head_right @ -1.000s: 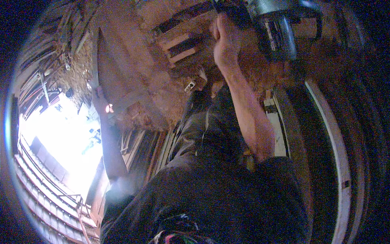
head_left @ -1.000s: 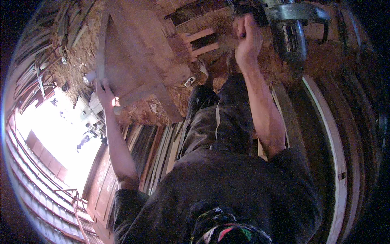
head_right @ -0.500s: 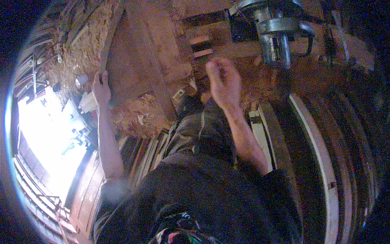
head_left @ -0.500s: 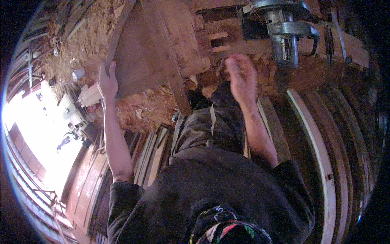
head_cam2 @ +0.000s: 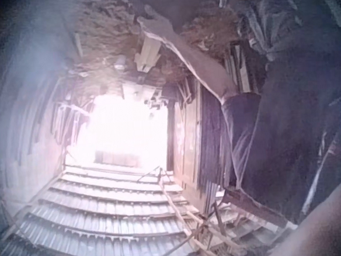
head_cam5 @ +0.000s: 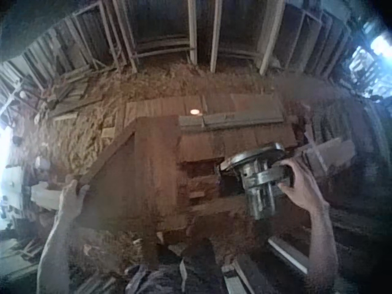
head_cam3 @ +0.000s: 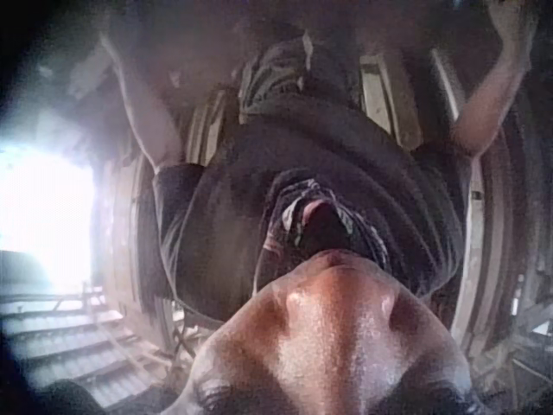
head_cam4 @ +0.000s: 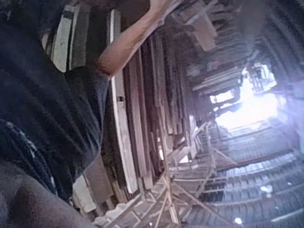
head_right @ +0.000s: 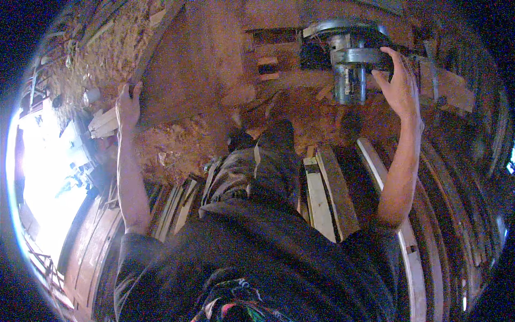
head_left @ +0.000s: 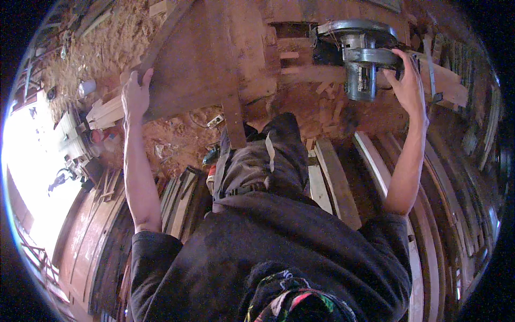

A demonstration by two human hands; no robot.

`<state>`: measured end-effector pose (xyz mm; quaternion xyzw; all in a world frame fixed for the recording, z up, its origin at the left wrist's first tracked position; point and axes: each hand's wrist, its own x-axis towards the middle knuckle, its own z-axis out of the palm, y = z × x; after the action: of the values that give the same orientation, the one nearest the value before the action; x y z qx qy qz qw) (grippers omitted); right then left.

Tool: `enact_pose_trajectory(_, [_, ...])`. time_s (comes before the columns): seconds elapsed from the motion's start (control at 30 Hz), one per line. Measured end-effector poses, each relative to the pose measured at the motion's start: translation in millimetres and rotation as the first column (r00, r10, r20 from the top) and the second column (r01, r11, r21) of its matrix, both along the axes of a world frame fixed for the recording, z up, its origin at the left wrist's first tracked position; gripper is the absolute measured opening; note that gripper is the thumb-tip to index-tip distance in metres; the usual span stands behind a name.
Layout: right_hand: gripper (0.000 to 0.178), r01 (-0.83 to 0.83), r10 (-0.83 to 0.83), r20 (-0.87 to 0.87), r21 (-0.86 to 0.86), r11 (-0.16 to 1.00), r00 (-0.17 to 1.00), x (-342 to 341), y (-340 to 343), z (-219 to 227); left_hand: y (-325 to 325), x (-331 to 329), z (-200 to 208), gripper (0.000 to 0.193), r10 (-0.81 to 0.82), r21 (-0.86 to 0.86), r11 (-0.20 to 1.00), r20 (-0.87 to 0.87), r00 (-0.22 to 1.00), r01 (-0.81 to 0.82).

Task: The person measures and marks a wooden plank with a ruler and pencil, then uses a circular saw to cut the plank. They handle the cut pieces and continue cutting additional sections of wood.

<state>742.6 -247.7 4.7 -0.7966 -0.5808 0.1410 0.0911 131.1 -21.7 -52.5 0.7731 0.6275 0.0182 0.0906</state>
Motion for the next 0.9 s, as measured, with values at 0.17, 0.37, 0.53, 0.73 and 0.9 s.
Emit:
enact_pose_trajectory(0.17, [0.059, -0.2, 0.184, -0.092, -0.219, 0.955, 0.979, 55, 24, -23, 0, 3, 2, 0.056, -0.007, 0.015, 1.0, -0.004, 1.0, 0.007])
enact_pose_trajectory(0.37, [0.063, -0.447, 0.368, -0.263, -0.382, 0.809, 0.892, 83, 55, -39, 5, 1, 5, 0.057, 0.029, -0.109, 0.994, 0.005, 1.0, -0.028])
enact_pose_trajectory(0.53, [0.073, -0.464, 0.296, -0.379, -0.506, 0.727, 0.877, 85, 67, -37, 2, -13, -6, 0.058, -0.002, -0.025, 1.0, -0.001, 1.0, 0.002])
enact_pose_trajectory(0.73, [0.078, -0.405, 0.255, -0.331, -0.546, 0.734, 0.908, 83, 66, -33, 0, -3, -4, 0.062, -0.005, 0.004, 1.0, 0.03, 1.0, 0.005])
enact_pose_trajectory(0.9, [0.081, -0.387, 0.242, -0.317, -0.561, 0.732, 0.917, 90, 63, -41, 4, -9, -11, 0.066, 0.028, -0.008, 1.0, -0.056, 0.998, -0.029])
